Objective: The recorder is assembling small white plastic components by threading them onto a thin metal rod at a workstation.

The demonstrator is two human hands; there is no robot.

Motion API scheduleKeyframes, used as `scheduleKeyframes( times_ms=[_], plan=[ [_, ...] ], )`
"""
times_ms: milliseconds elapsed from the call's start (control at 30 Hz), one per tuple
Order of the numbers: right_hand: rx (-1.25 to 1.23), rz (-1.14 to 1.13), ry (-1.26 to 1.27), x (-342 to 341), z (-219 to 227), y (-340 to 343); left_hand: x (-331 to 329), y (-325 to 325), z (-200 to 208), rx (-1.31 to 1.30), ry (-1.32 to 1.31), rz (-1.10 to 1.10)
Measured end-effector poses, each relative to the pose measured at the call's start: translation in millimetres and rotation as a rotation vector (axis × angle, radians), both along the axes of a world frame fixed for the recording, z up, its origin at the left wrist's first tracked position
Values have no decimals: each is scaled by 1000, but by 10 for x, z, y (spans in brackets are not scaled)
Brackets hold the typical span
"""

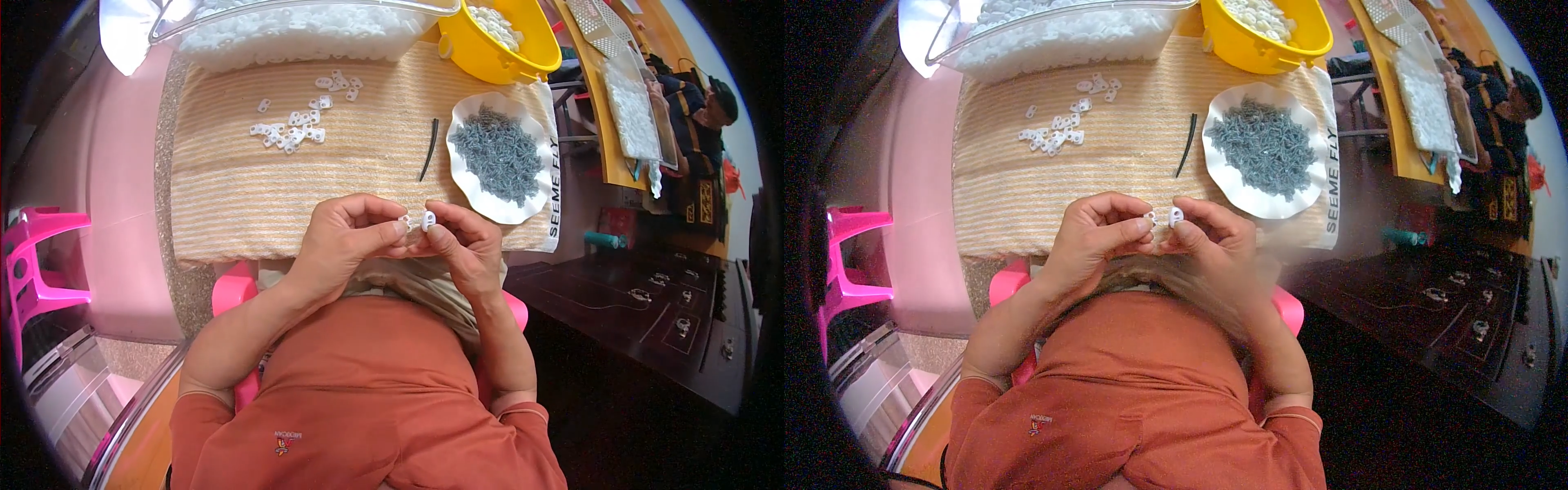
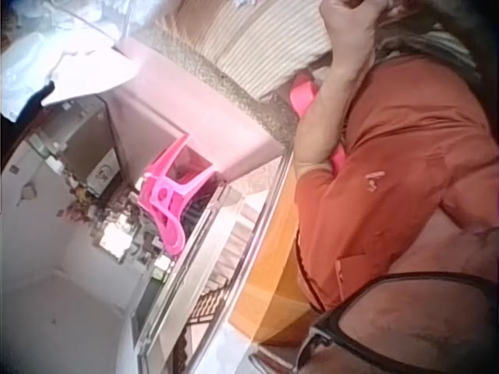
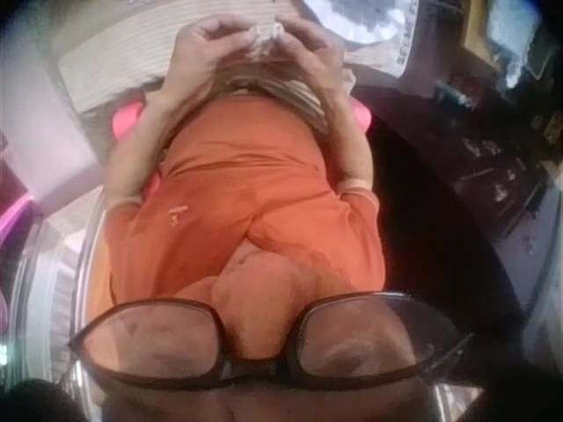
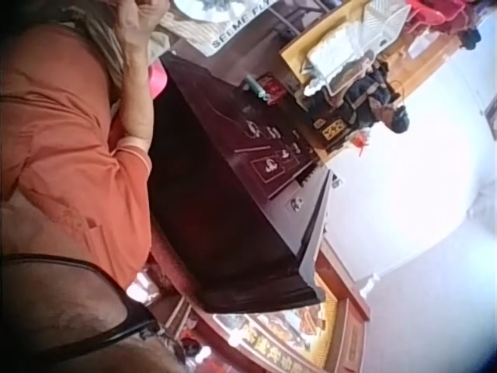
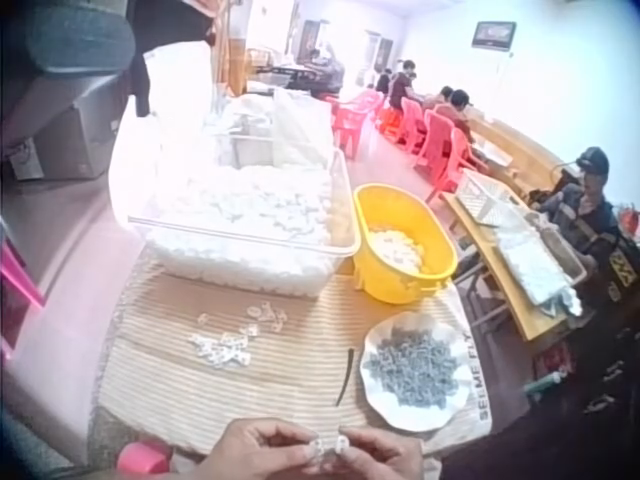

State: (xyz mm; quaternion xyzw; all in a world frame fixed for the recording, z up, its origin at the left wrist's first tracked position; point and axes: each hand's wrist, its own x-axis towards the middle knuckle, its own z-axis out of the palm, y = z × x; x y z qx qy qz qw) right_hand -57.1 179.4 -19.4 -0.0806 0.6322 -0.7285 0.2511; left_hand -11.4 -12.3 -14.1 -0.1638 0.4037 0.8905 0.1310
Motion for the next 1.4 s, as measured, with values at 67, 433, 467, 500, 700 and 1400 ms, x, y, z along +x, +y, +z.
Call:
scheduleKeyframes(
  times_ms=[67, 433, 467, 500, 700, 1400],
  plan=[
    [18, 9, 22, 2, 7, 6, 4, -2, -7, -5, 5, -6],
    [-24, 22, 29, 25, -9, 11, 7, 9, -4, -6, 31, -30],
    [-16, 22, 39, 23, -5, 9, 9, 8, -2, -6, 31, -30],
    [-9, 22, 49, 23, -3, 7, 10, 8, 1, -10, 29, -29],
    [9, 42, 78, 14, -20, 33, 15, 16, -13, -33, 28, -29],
    [22, -3, 63, 52, -31, 25, 22, 23, -13, -57, 26, -26]
  ],
)
